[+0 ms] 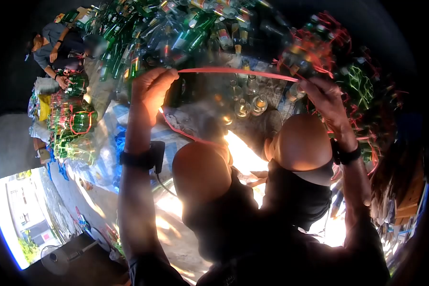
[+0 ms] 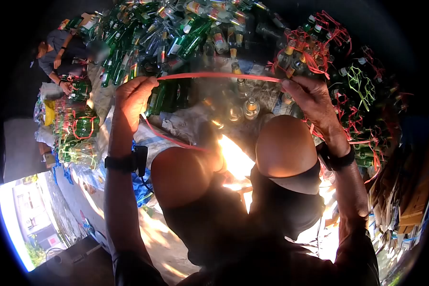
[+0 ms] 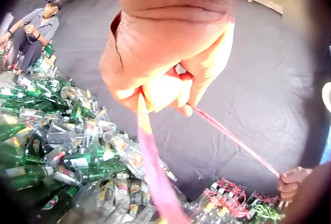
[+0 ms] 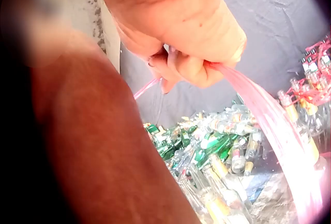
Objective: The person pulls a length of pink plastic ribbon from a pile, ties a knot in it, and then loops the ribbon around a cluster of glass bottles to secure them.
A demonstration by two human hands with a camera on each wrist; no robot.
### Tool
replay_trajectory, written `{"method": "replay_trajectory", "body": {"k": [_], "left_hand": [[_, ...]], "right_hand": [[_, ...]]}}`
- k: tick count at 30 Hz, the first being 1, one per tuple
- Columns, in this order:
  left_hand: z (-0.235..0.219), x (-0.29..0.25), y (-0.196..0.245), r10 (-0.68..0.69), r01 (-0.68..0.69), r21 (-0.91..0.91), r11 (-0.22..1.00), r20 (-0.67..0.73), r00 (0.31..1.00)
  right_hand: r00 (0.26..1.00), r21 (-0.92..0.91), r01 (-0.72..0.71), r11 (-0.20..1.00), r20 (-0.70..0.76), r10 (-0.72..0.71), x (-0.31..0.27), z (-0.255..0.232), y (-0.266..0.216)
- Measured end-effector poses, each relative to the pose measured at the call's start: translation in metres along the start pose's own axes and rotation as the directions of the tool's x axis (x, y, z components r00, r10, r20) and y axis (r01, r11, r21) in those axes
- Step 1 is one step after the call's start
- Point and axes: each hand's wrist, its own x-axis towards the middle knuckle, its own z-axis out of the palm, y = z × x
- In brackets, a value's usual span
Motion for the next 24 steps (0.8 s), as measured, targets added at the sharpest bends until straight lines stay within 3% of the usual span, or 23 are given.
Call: {"method": "replay_trajectory", "body": {"k": [5, 8, 12, 17, 24], "left_hand": [[0.004, 0.03, -0.062, -0.096, 0.096, -0.007, 0.995, 0.039, 0.995], [0.009, 0.049, -0.1, -0.115, 0.113, -0.068, 0.991, -0.032, 0.993], [0.02, 0.072, -0.131, -0.129, 0.12, -0.074, 0.99, -0.136, 0.982], [0.034, 0.1, -0.159, -0.1, 0.087, -0.084, 0.993, -0.16, 0.982], [0.059, 0.127, -0.221, -0.252, 0.235, -0.105, 0.966, -0.202, 0.946]], "right_hand": [[0.998, 0.003, -0.048, 0.999, 0.028, 0.048, 0.035, 0.022, 0.054], [0.998, -0.059, 0.06, 0.996, -0.021, -0.061, 0.057, 0.041, 0.081], [0.994, -0.084, 0.055, 0.995, -0.087, -0.062, 0.085, 0.06, 0.09], [0.964, -0.096, 0.198, 0.976, -0.164, -0.211, 0.128, 0.076, 0.126], [0.99, -0.083, 0.076, 0.994, -0.113, -0.086, 0.154, 0.096, 0.194]]}}
